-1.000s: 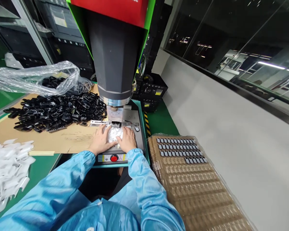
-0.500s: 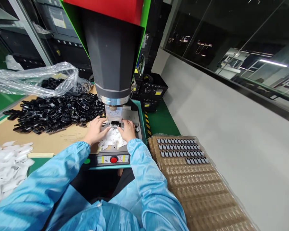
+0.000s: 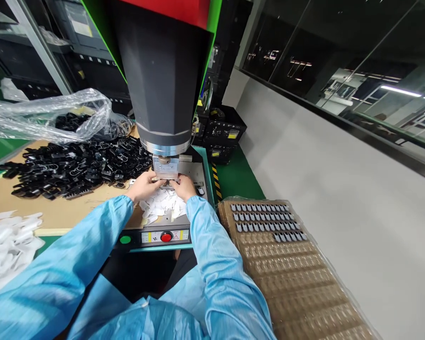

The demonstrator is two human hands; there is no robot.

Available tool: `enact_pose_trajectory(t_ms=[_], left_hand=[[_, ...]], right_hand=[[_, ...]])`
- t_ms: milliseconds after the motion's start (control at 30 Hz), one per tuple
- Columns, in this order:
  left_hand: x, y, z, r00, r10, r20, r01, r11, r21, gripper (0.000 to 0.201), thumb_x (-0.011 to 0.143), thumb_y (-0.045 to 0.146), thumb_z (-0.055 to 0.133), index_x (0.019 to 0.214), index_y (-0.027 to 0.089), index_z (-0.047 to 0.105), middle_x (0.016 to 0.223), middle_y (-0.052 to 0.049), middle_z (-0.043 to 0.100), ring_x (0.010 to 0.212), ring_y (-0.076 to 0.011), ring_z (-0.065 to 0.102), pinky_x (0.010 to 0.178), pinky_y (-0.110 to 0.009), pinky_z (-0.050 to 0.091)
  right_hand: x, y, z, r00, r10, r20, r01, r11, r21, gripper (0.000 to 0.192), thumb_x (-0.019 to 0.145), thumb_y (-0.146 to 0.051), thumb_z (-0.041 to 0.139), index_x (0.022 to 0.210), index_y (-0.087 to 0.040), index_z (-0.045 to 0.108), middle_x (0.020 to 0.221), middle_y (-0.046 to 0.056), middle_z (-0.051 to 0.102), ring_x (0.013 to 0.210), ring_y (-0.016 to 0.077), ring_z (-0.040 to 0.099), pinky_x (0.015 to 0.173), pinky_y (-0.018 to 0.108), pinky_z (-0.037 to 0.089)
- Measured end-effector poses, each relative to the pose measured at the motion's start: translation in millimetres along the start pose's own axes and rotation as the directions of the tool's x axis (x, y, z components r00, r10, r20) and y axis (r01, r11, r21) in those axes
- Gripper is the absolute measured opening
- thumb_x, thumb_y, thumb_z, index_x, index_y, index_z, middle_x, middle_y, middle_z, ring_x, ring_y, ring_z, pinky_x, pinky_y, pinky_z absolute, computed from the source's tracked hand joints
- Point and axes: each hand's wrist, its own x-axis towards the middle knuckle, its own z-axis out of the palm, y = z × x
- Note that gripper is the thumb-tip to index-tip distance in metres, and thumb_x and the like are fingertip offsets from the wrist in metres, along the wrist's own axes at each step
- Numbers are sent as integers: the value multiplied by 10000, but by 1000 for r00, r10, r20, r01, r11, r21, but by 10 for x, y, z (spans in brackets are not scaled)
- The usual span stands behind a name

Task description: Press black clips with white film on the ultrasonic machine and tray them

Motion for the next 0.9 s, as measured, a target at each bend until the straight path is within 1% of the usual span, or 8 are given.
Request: enact_pose_trajectory(t_ms=[67, 133, 200, 333, 467, 533, 667, 900], left_hand=[[-161, 17, -20, 997, -68, -35, 65, 995, -69, 478, 846, 548, 771, 1160, 191, 824, 1072, -112, 794, 1011, -287, 711, 981, -424, 553], [-415, 61, -5, 977, -201, -70, 179, 954, -240, 613, 824, 585, 801, 1267, 161, 782, 1022, -113, 779, 899, -255, 702, 872, -407, 573], [-726, 154, 52, 952, -302, -42, 251, 855, -454, 686, 795, 597, 845, 1310, 156, 747, 983, -91, 764, 835, -217, 686, 791, -365, 572], [-1300, 453, 224, 945, -323, 48, 267, 681, -682, 619, 733, 516, 942, 1213, 181, 743, 891, -32, 743, 790, -163, 680, 780, -306, 577], [-1632, 647, 353, 953, -289, 91, 251, 585, -771, 540, 736, 436, 965, 1165, 195, 743, 991, -63, 785, 905, -192, 743, 883, -329, 609], [-1724, 665, 396, 952, -288, 107, 257, 554, -792, 509, 744, 408, 965, 1155, 198, 751, 1017, -69, 791, 883, -188, 744, 849, -322, 617], [-1820, 649, 447, 947, -300, 112, 264, 533, -804, 472, 757, 365, 961, 1150, 197, 760, 973, -53, 786, 791, -155, 709, 728, -270, 592], [-1844, 652, 450, 951, -290, 110, 259, 546, -797, 449, 780, 383, 948, 1144, 194, 766, 985, -52, 783, 769, -131, 683, 713, -248, 580]], right_hand=[[-106, 18, -33, 998, 38, -46, -32, 992, 120, 249, 904, -290, 717, 1110, -181, 804, 809, 39, 743, 820, 228, 714, 850, 360, 581], [-309, 38, -45, 988, 77, -137, -35, 958, 286, 305, 888, -278, 687, 1159, -181, 787, 859, 47, 762, 846, 218, 725, 877, 366, 598], [-600, 33, -22, 972, 121, -202, -10, 879, 477, 345, 861, -280, 678, 1185, -186, 754, 1002, 75, 788, 910, 213, 742, 904, 371, 616], [-1282, -114, 94, 976, 137, -168, 23, 706, 708, 365, 827, -291, 708, 1181, -207, 674, 1091, 91, 780, 906, 217, 762, 856, 381, 653], [-1774, -327, 186, 988, 79, -134, 44, 687, 726, 317, 845, -235, 691, 1159, -238, 650, 1095, 64, 766, 959, 204, 766, 925, 382, 653], [-1899, -384, 207, 988, 76, -134, 42, 703, 709, 314, 849, -227, 690, 1159, -245, 645, 1103, 64, 763, 1009, 212, 764, 949, 389, 652], [-1999, -389, 223, 985, 83, -154, 42, 745, 666, 346, 856, -219, 694, 1198, -244, 646, 1160, 77, 763, 1135, 226, 748, 1045, 408, 622], [-2043, -382, 225, 985, 54, -164, 68, 753, 654, 350, 909, -230, 716, 1253, -246, 652, 1237, 88, 751, 1200, 229, 728, 1094, 424, 595]])
